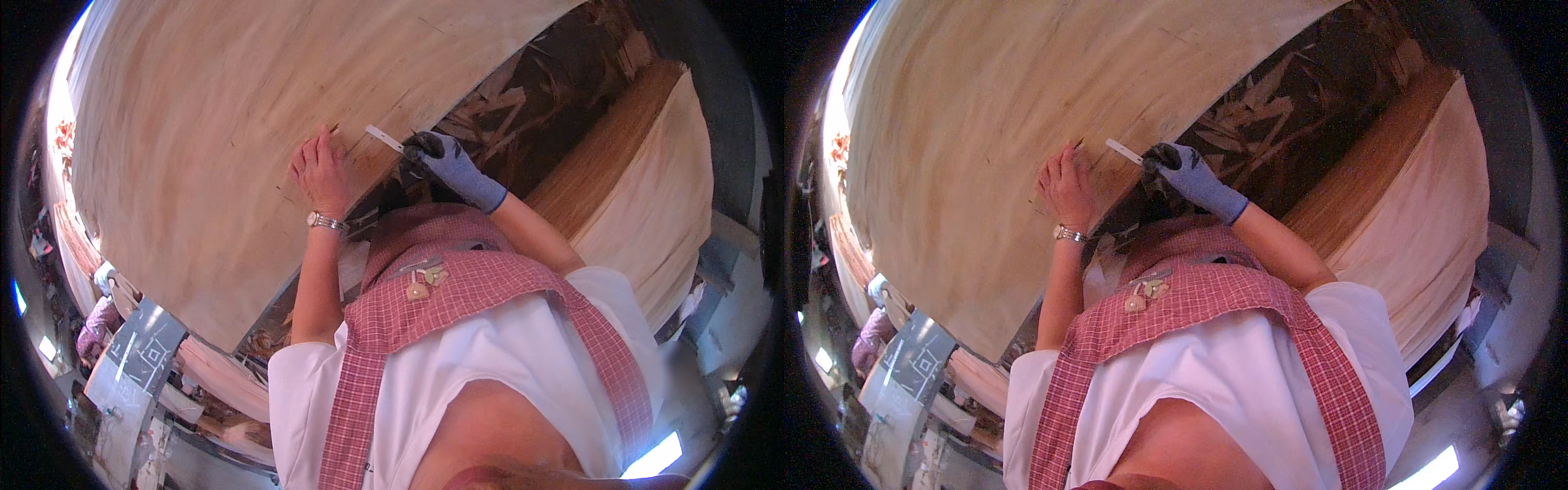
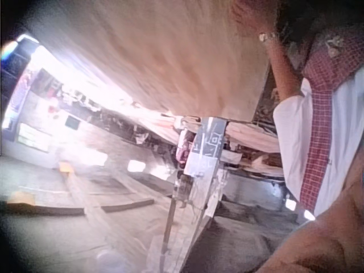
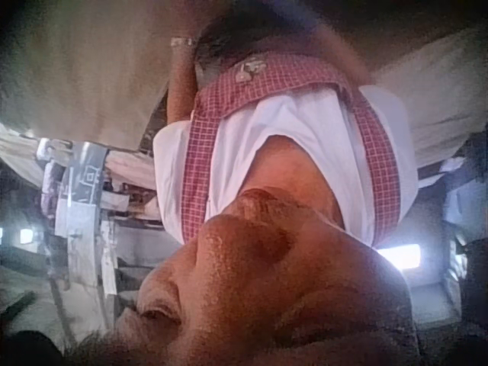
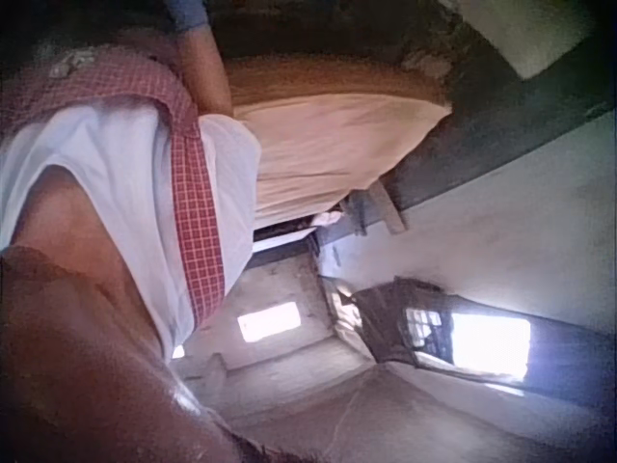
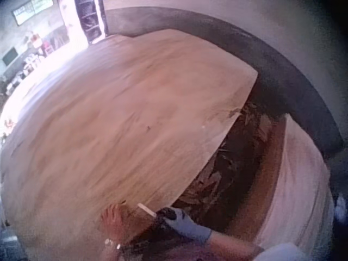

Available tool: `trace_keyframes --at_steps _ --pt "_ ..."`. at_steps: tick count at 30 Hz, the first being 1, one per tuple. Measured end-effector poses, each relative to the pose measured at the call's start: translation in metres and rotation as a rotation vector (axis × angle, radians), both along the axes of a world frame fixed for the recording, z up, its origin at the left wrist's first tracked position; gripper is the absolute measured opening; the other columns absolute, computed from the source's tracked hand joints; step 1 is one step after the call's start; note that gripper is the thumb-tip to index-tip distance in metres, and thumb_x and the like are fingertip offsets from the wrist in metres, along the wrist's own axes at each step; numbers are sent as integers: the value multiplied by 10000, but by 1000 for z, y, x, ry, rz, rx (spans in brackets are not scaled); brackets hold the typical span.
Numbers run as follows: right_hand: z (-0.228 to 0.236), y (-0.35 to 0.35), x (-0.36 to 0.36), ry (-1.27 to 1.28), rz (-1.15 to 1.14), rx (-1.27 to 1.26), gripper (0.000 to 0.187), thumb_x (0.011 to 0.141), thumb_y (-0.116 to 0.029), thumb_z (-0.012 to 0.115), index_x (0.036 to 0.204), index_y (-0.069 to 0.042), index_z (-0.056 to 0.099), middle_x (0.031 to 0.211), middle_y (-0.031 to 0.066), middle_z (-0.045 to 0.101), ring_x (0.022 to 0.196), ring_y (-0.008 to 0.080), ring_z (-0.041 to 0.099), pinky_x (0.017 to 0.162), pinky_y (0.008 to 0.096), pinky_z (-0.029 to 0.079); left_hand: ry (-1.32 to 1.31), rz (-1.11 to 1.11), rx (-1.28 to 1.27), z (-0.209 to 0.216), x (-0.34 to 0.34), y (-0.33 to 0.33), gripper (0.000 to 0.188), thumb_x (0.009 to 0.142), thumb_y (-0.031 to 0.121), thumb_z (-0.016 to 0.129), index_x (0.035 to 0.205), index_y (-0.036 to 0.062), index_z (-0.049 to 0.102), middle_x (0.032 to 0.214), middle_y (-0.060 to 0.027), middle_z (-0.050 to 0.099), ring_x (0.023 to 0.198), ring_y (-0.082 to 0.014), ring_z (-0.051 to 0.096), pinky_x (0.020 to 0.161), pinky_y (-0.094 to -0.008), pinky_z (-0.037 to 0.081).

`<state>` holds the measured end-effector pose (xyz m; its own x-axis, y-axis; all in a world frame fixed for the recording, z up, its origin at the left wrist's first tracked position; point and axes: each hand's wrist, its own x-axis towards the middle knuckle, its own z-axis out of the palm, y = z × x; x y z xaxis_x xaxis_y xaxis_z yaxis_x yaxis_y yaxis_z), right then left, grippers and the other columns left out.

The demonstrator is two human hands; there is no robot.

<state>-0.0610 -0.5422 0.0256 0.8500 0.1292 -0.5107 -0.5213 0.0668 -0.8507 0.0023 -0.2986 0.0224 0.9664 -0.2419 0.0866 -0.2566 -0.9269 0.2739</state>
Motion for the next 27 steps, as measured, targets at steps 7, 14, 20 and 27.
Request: trace_keyframes --at_steps 7,14,20,27 --pt "4 -2 8 -74 40 -106 204 947 -201 632 1045 -26 669 886 56 702 761 120 606 717 293 499 -202 147 -191 -4 -23 -4 573 877 174 642 1415 81 469 1382 -126 520 1270 -308 471 1058 -449 331" --pt "2 58 43 109 -35 89 265 955 -247 613 1087 -18 622 852 84 713 516 113 561 496 294 463 -48 20 -229 -9 -32 -2 530 924 120 534 1441 56 436 1487 -140 439 1383 -276 395 1087 -454 322" --pt "-19 71 43 -109 -14 -308 216 938 -240 589 1017 -41 606 805 138 703 612 284 658 563 404 509 -18 -238 102 15 -4 -10 532 868 117 564 1396 113 509 1447 -32 506 1303 -257 479 1051 -415 360" --pt "-2 28 30 -215 169 -618 270 920 -273 642 956 -6 619 831 190 670 750 322 656 664 400 506 29 -239 31 -1 4 8 543 799 57 573 1338 116 567 1419 -33 533 1266 -250 509 1018 -423 392"
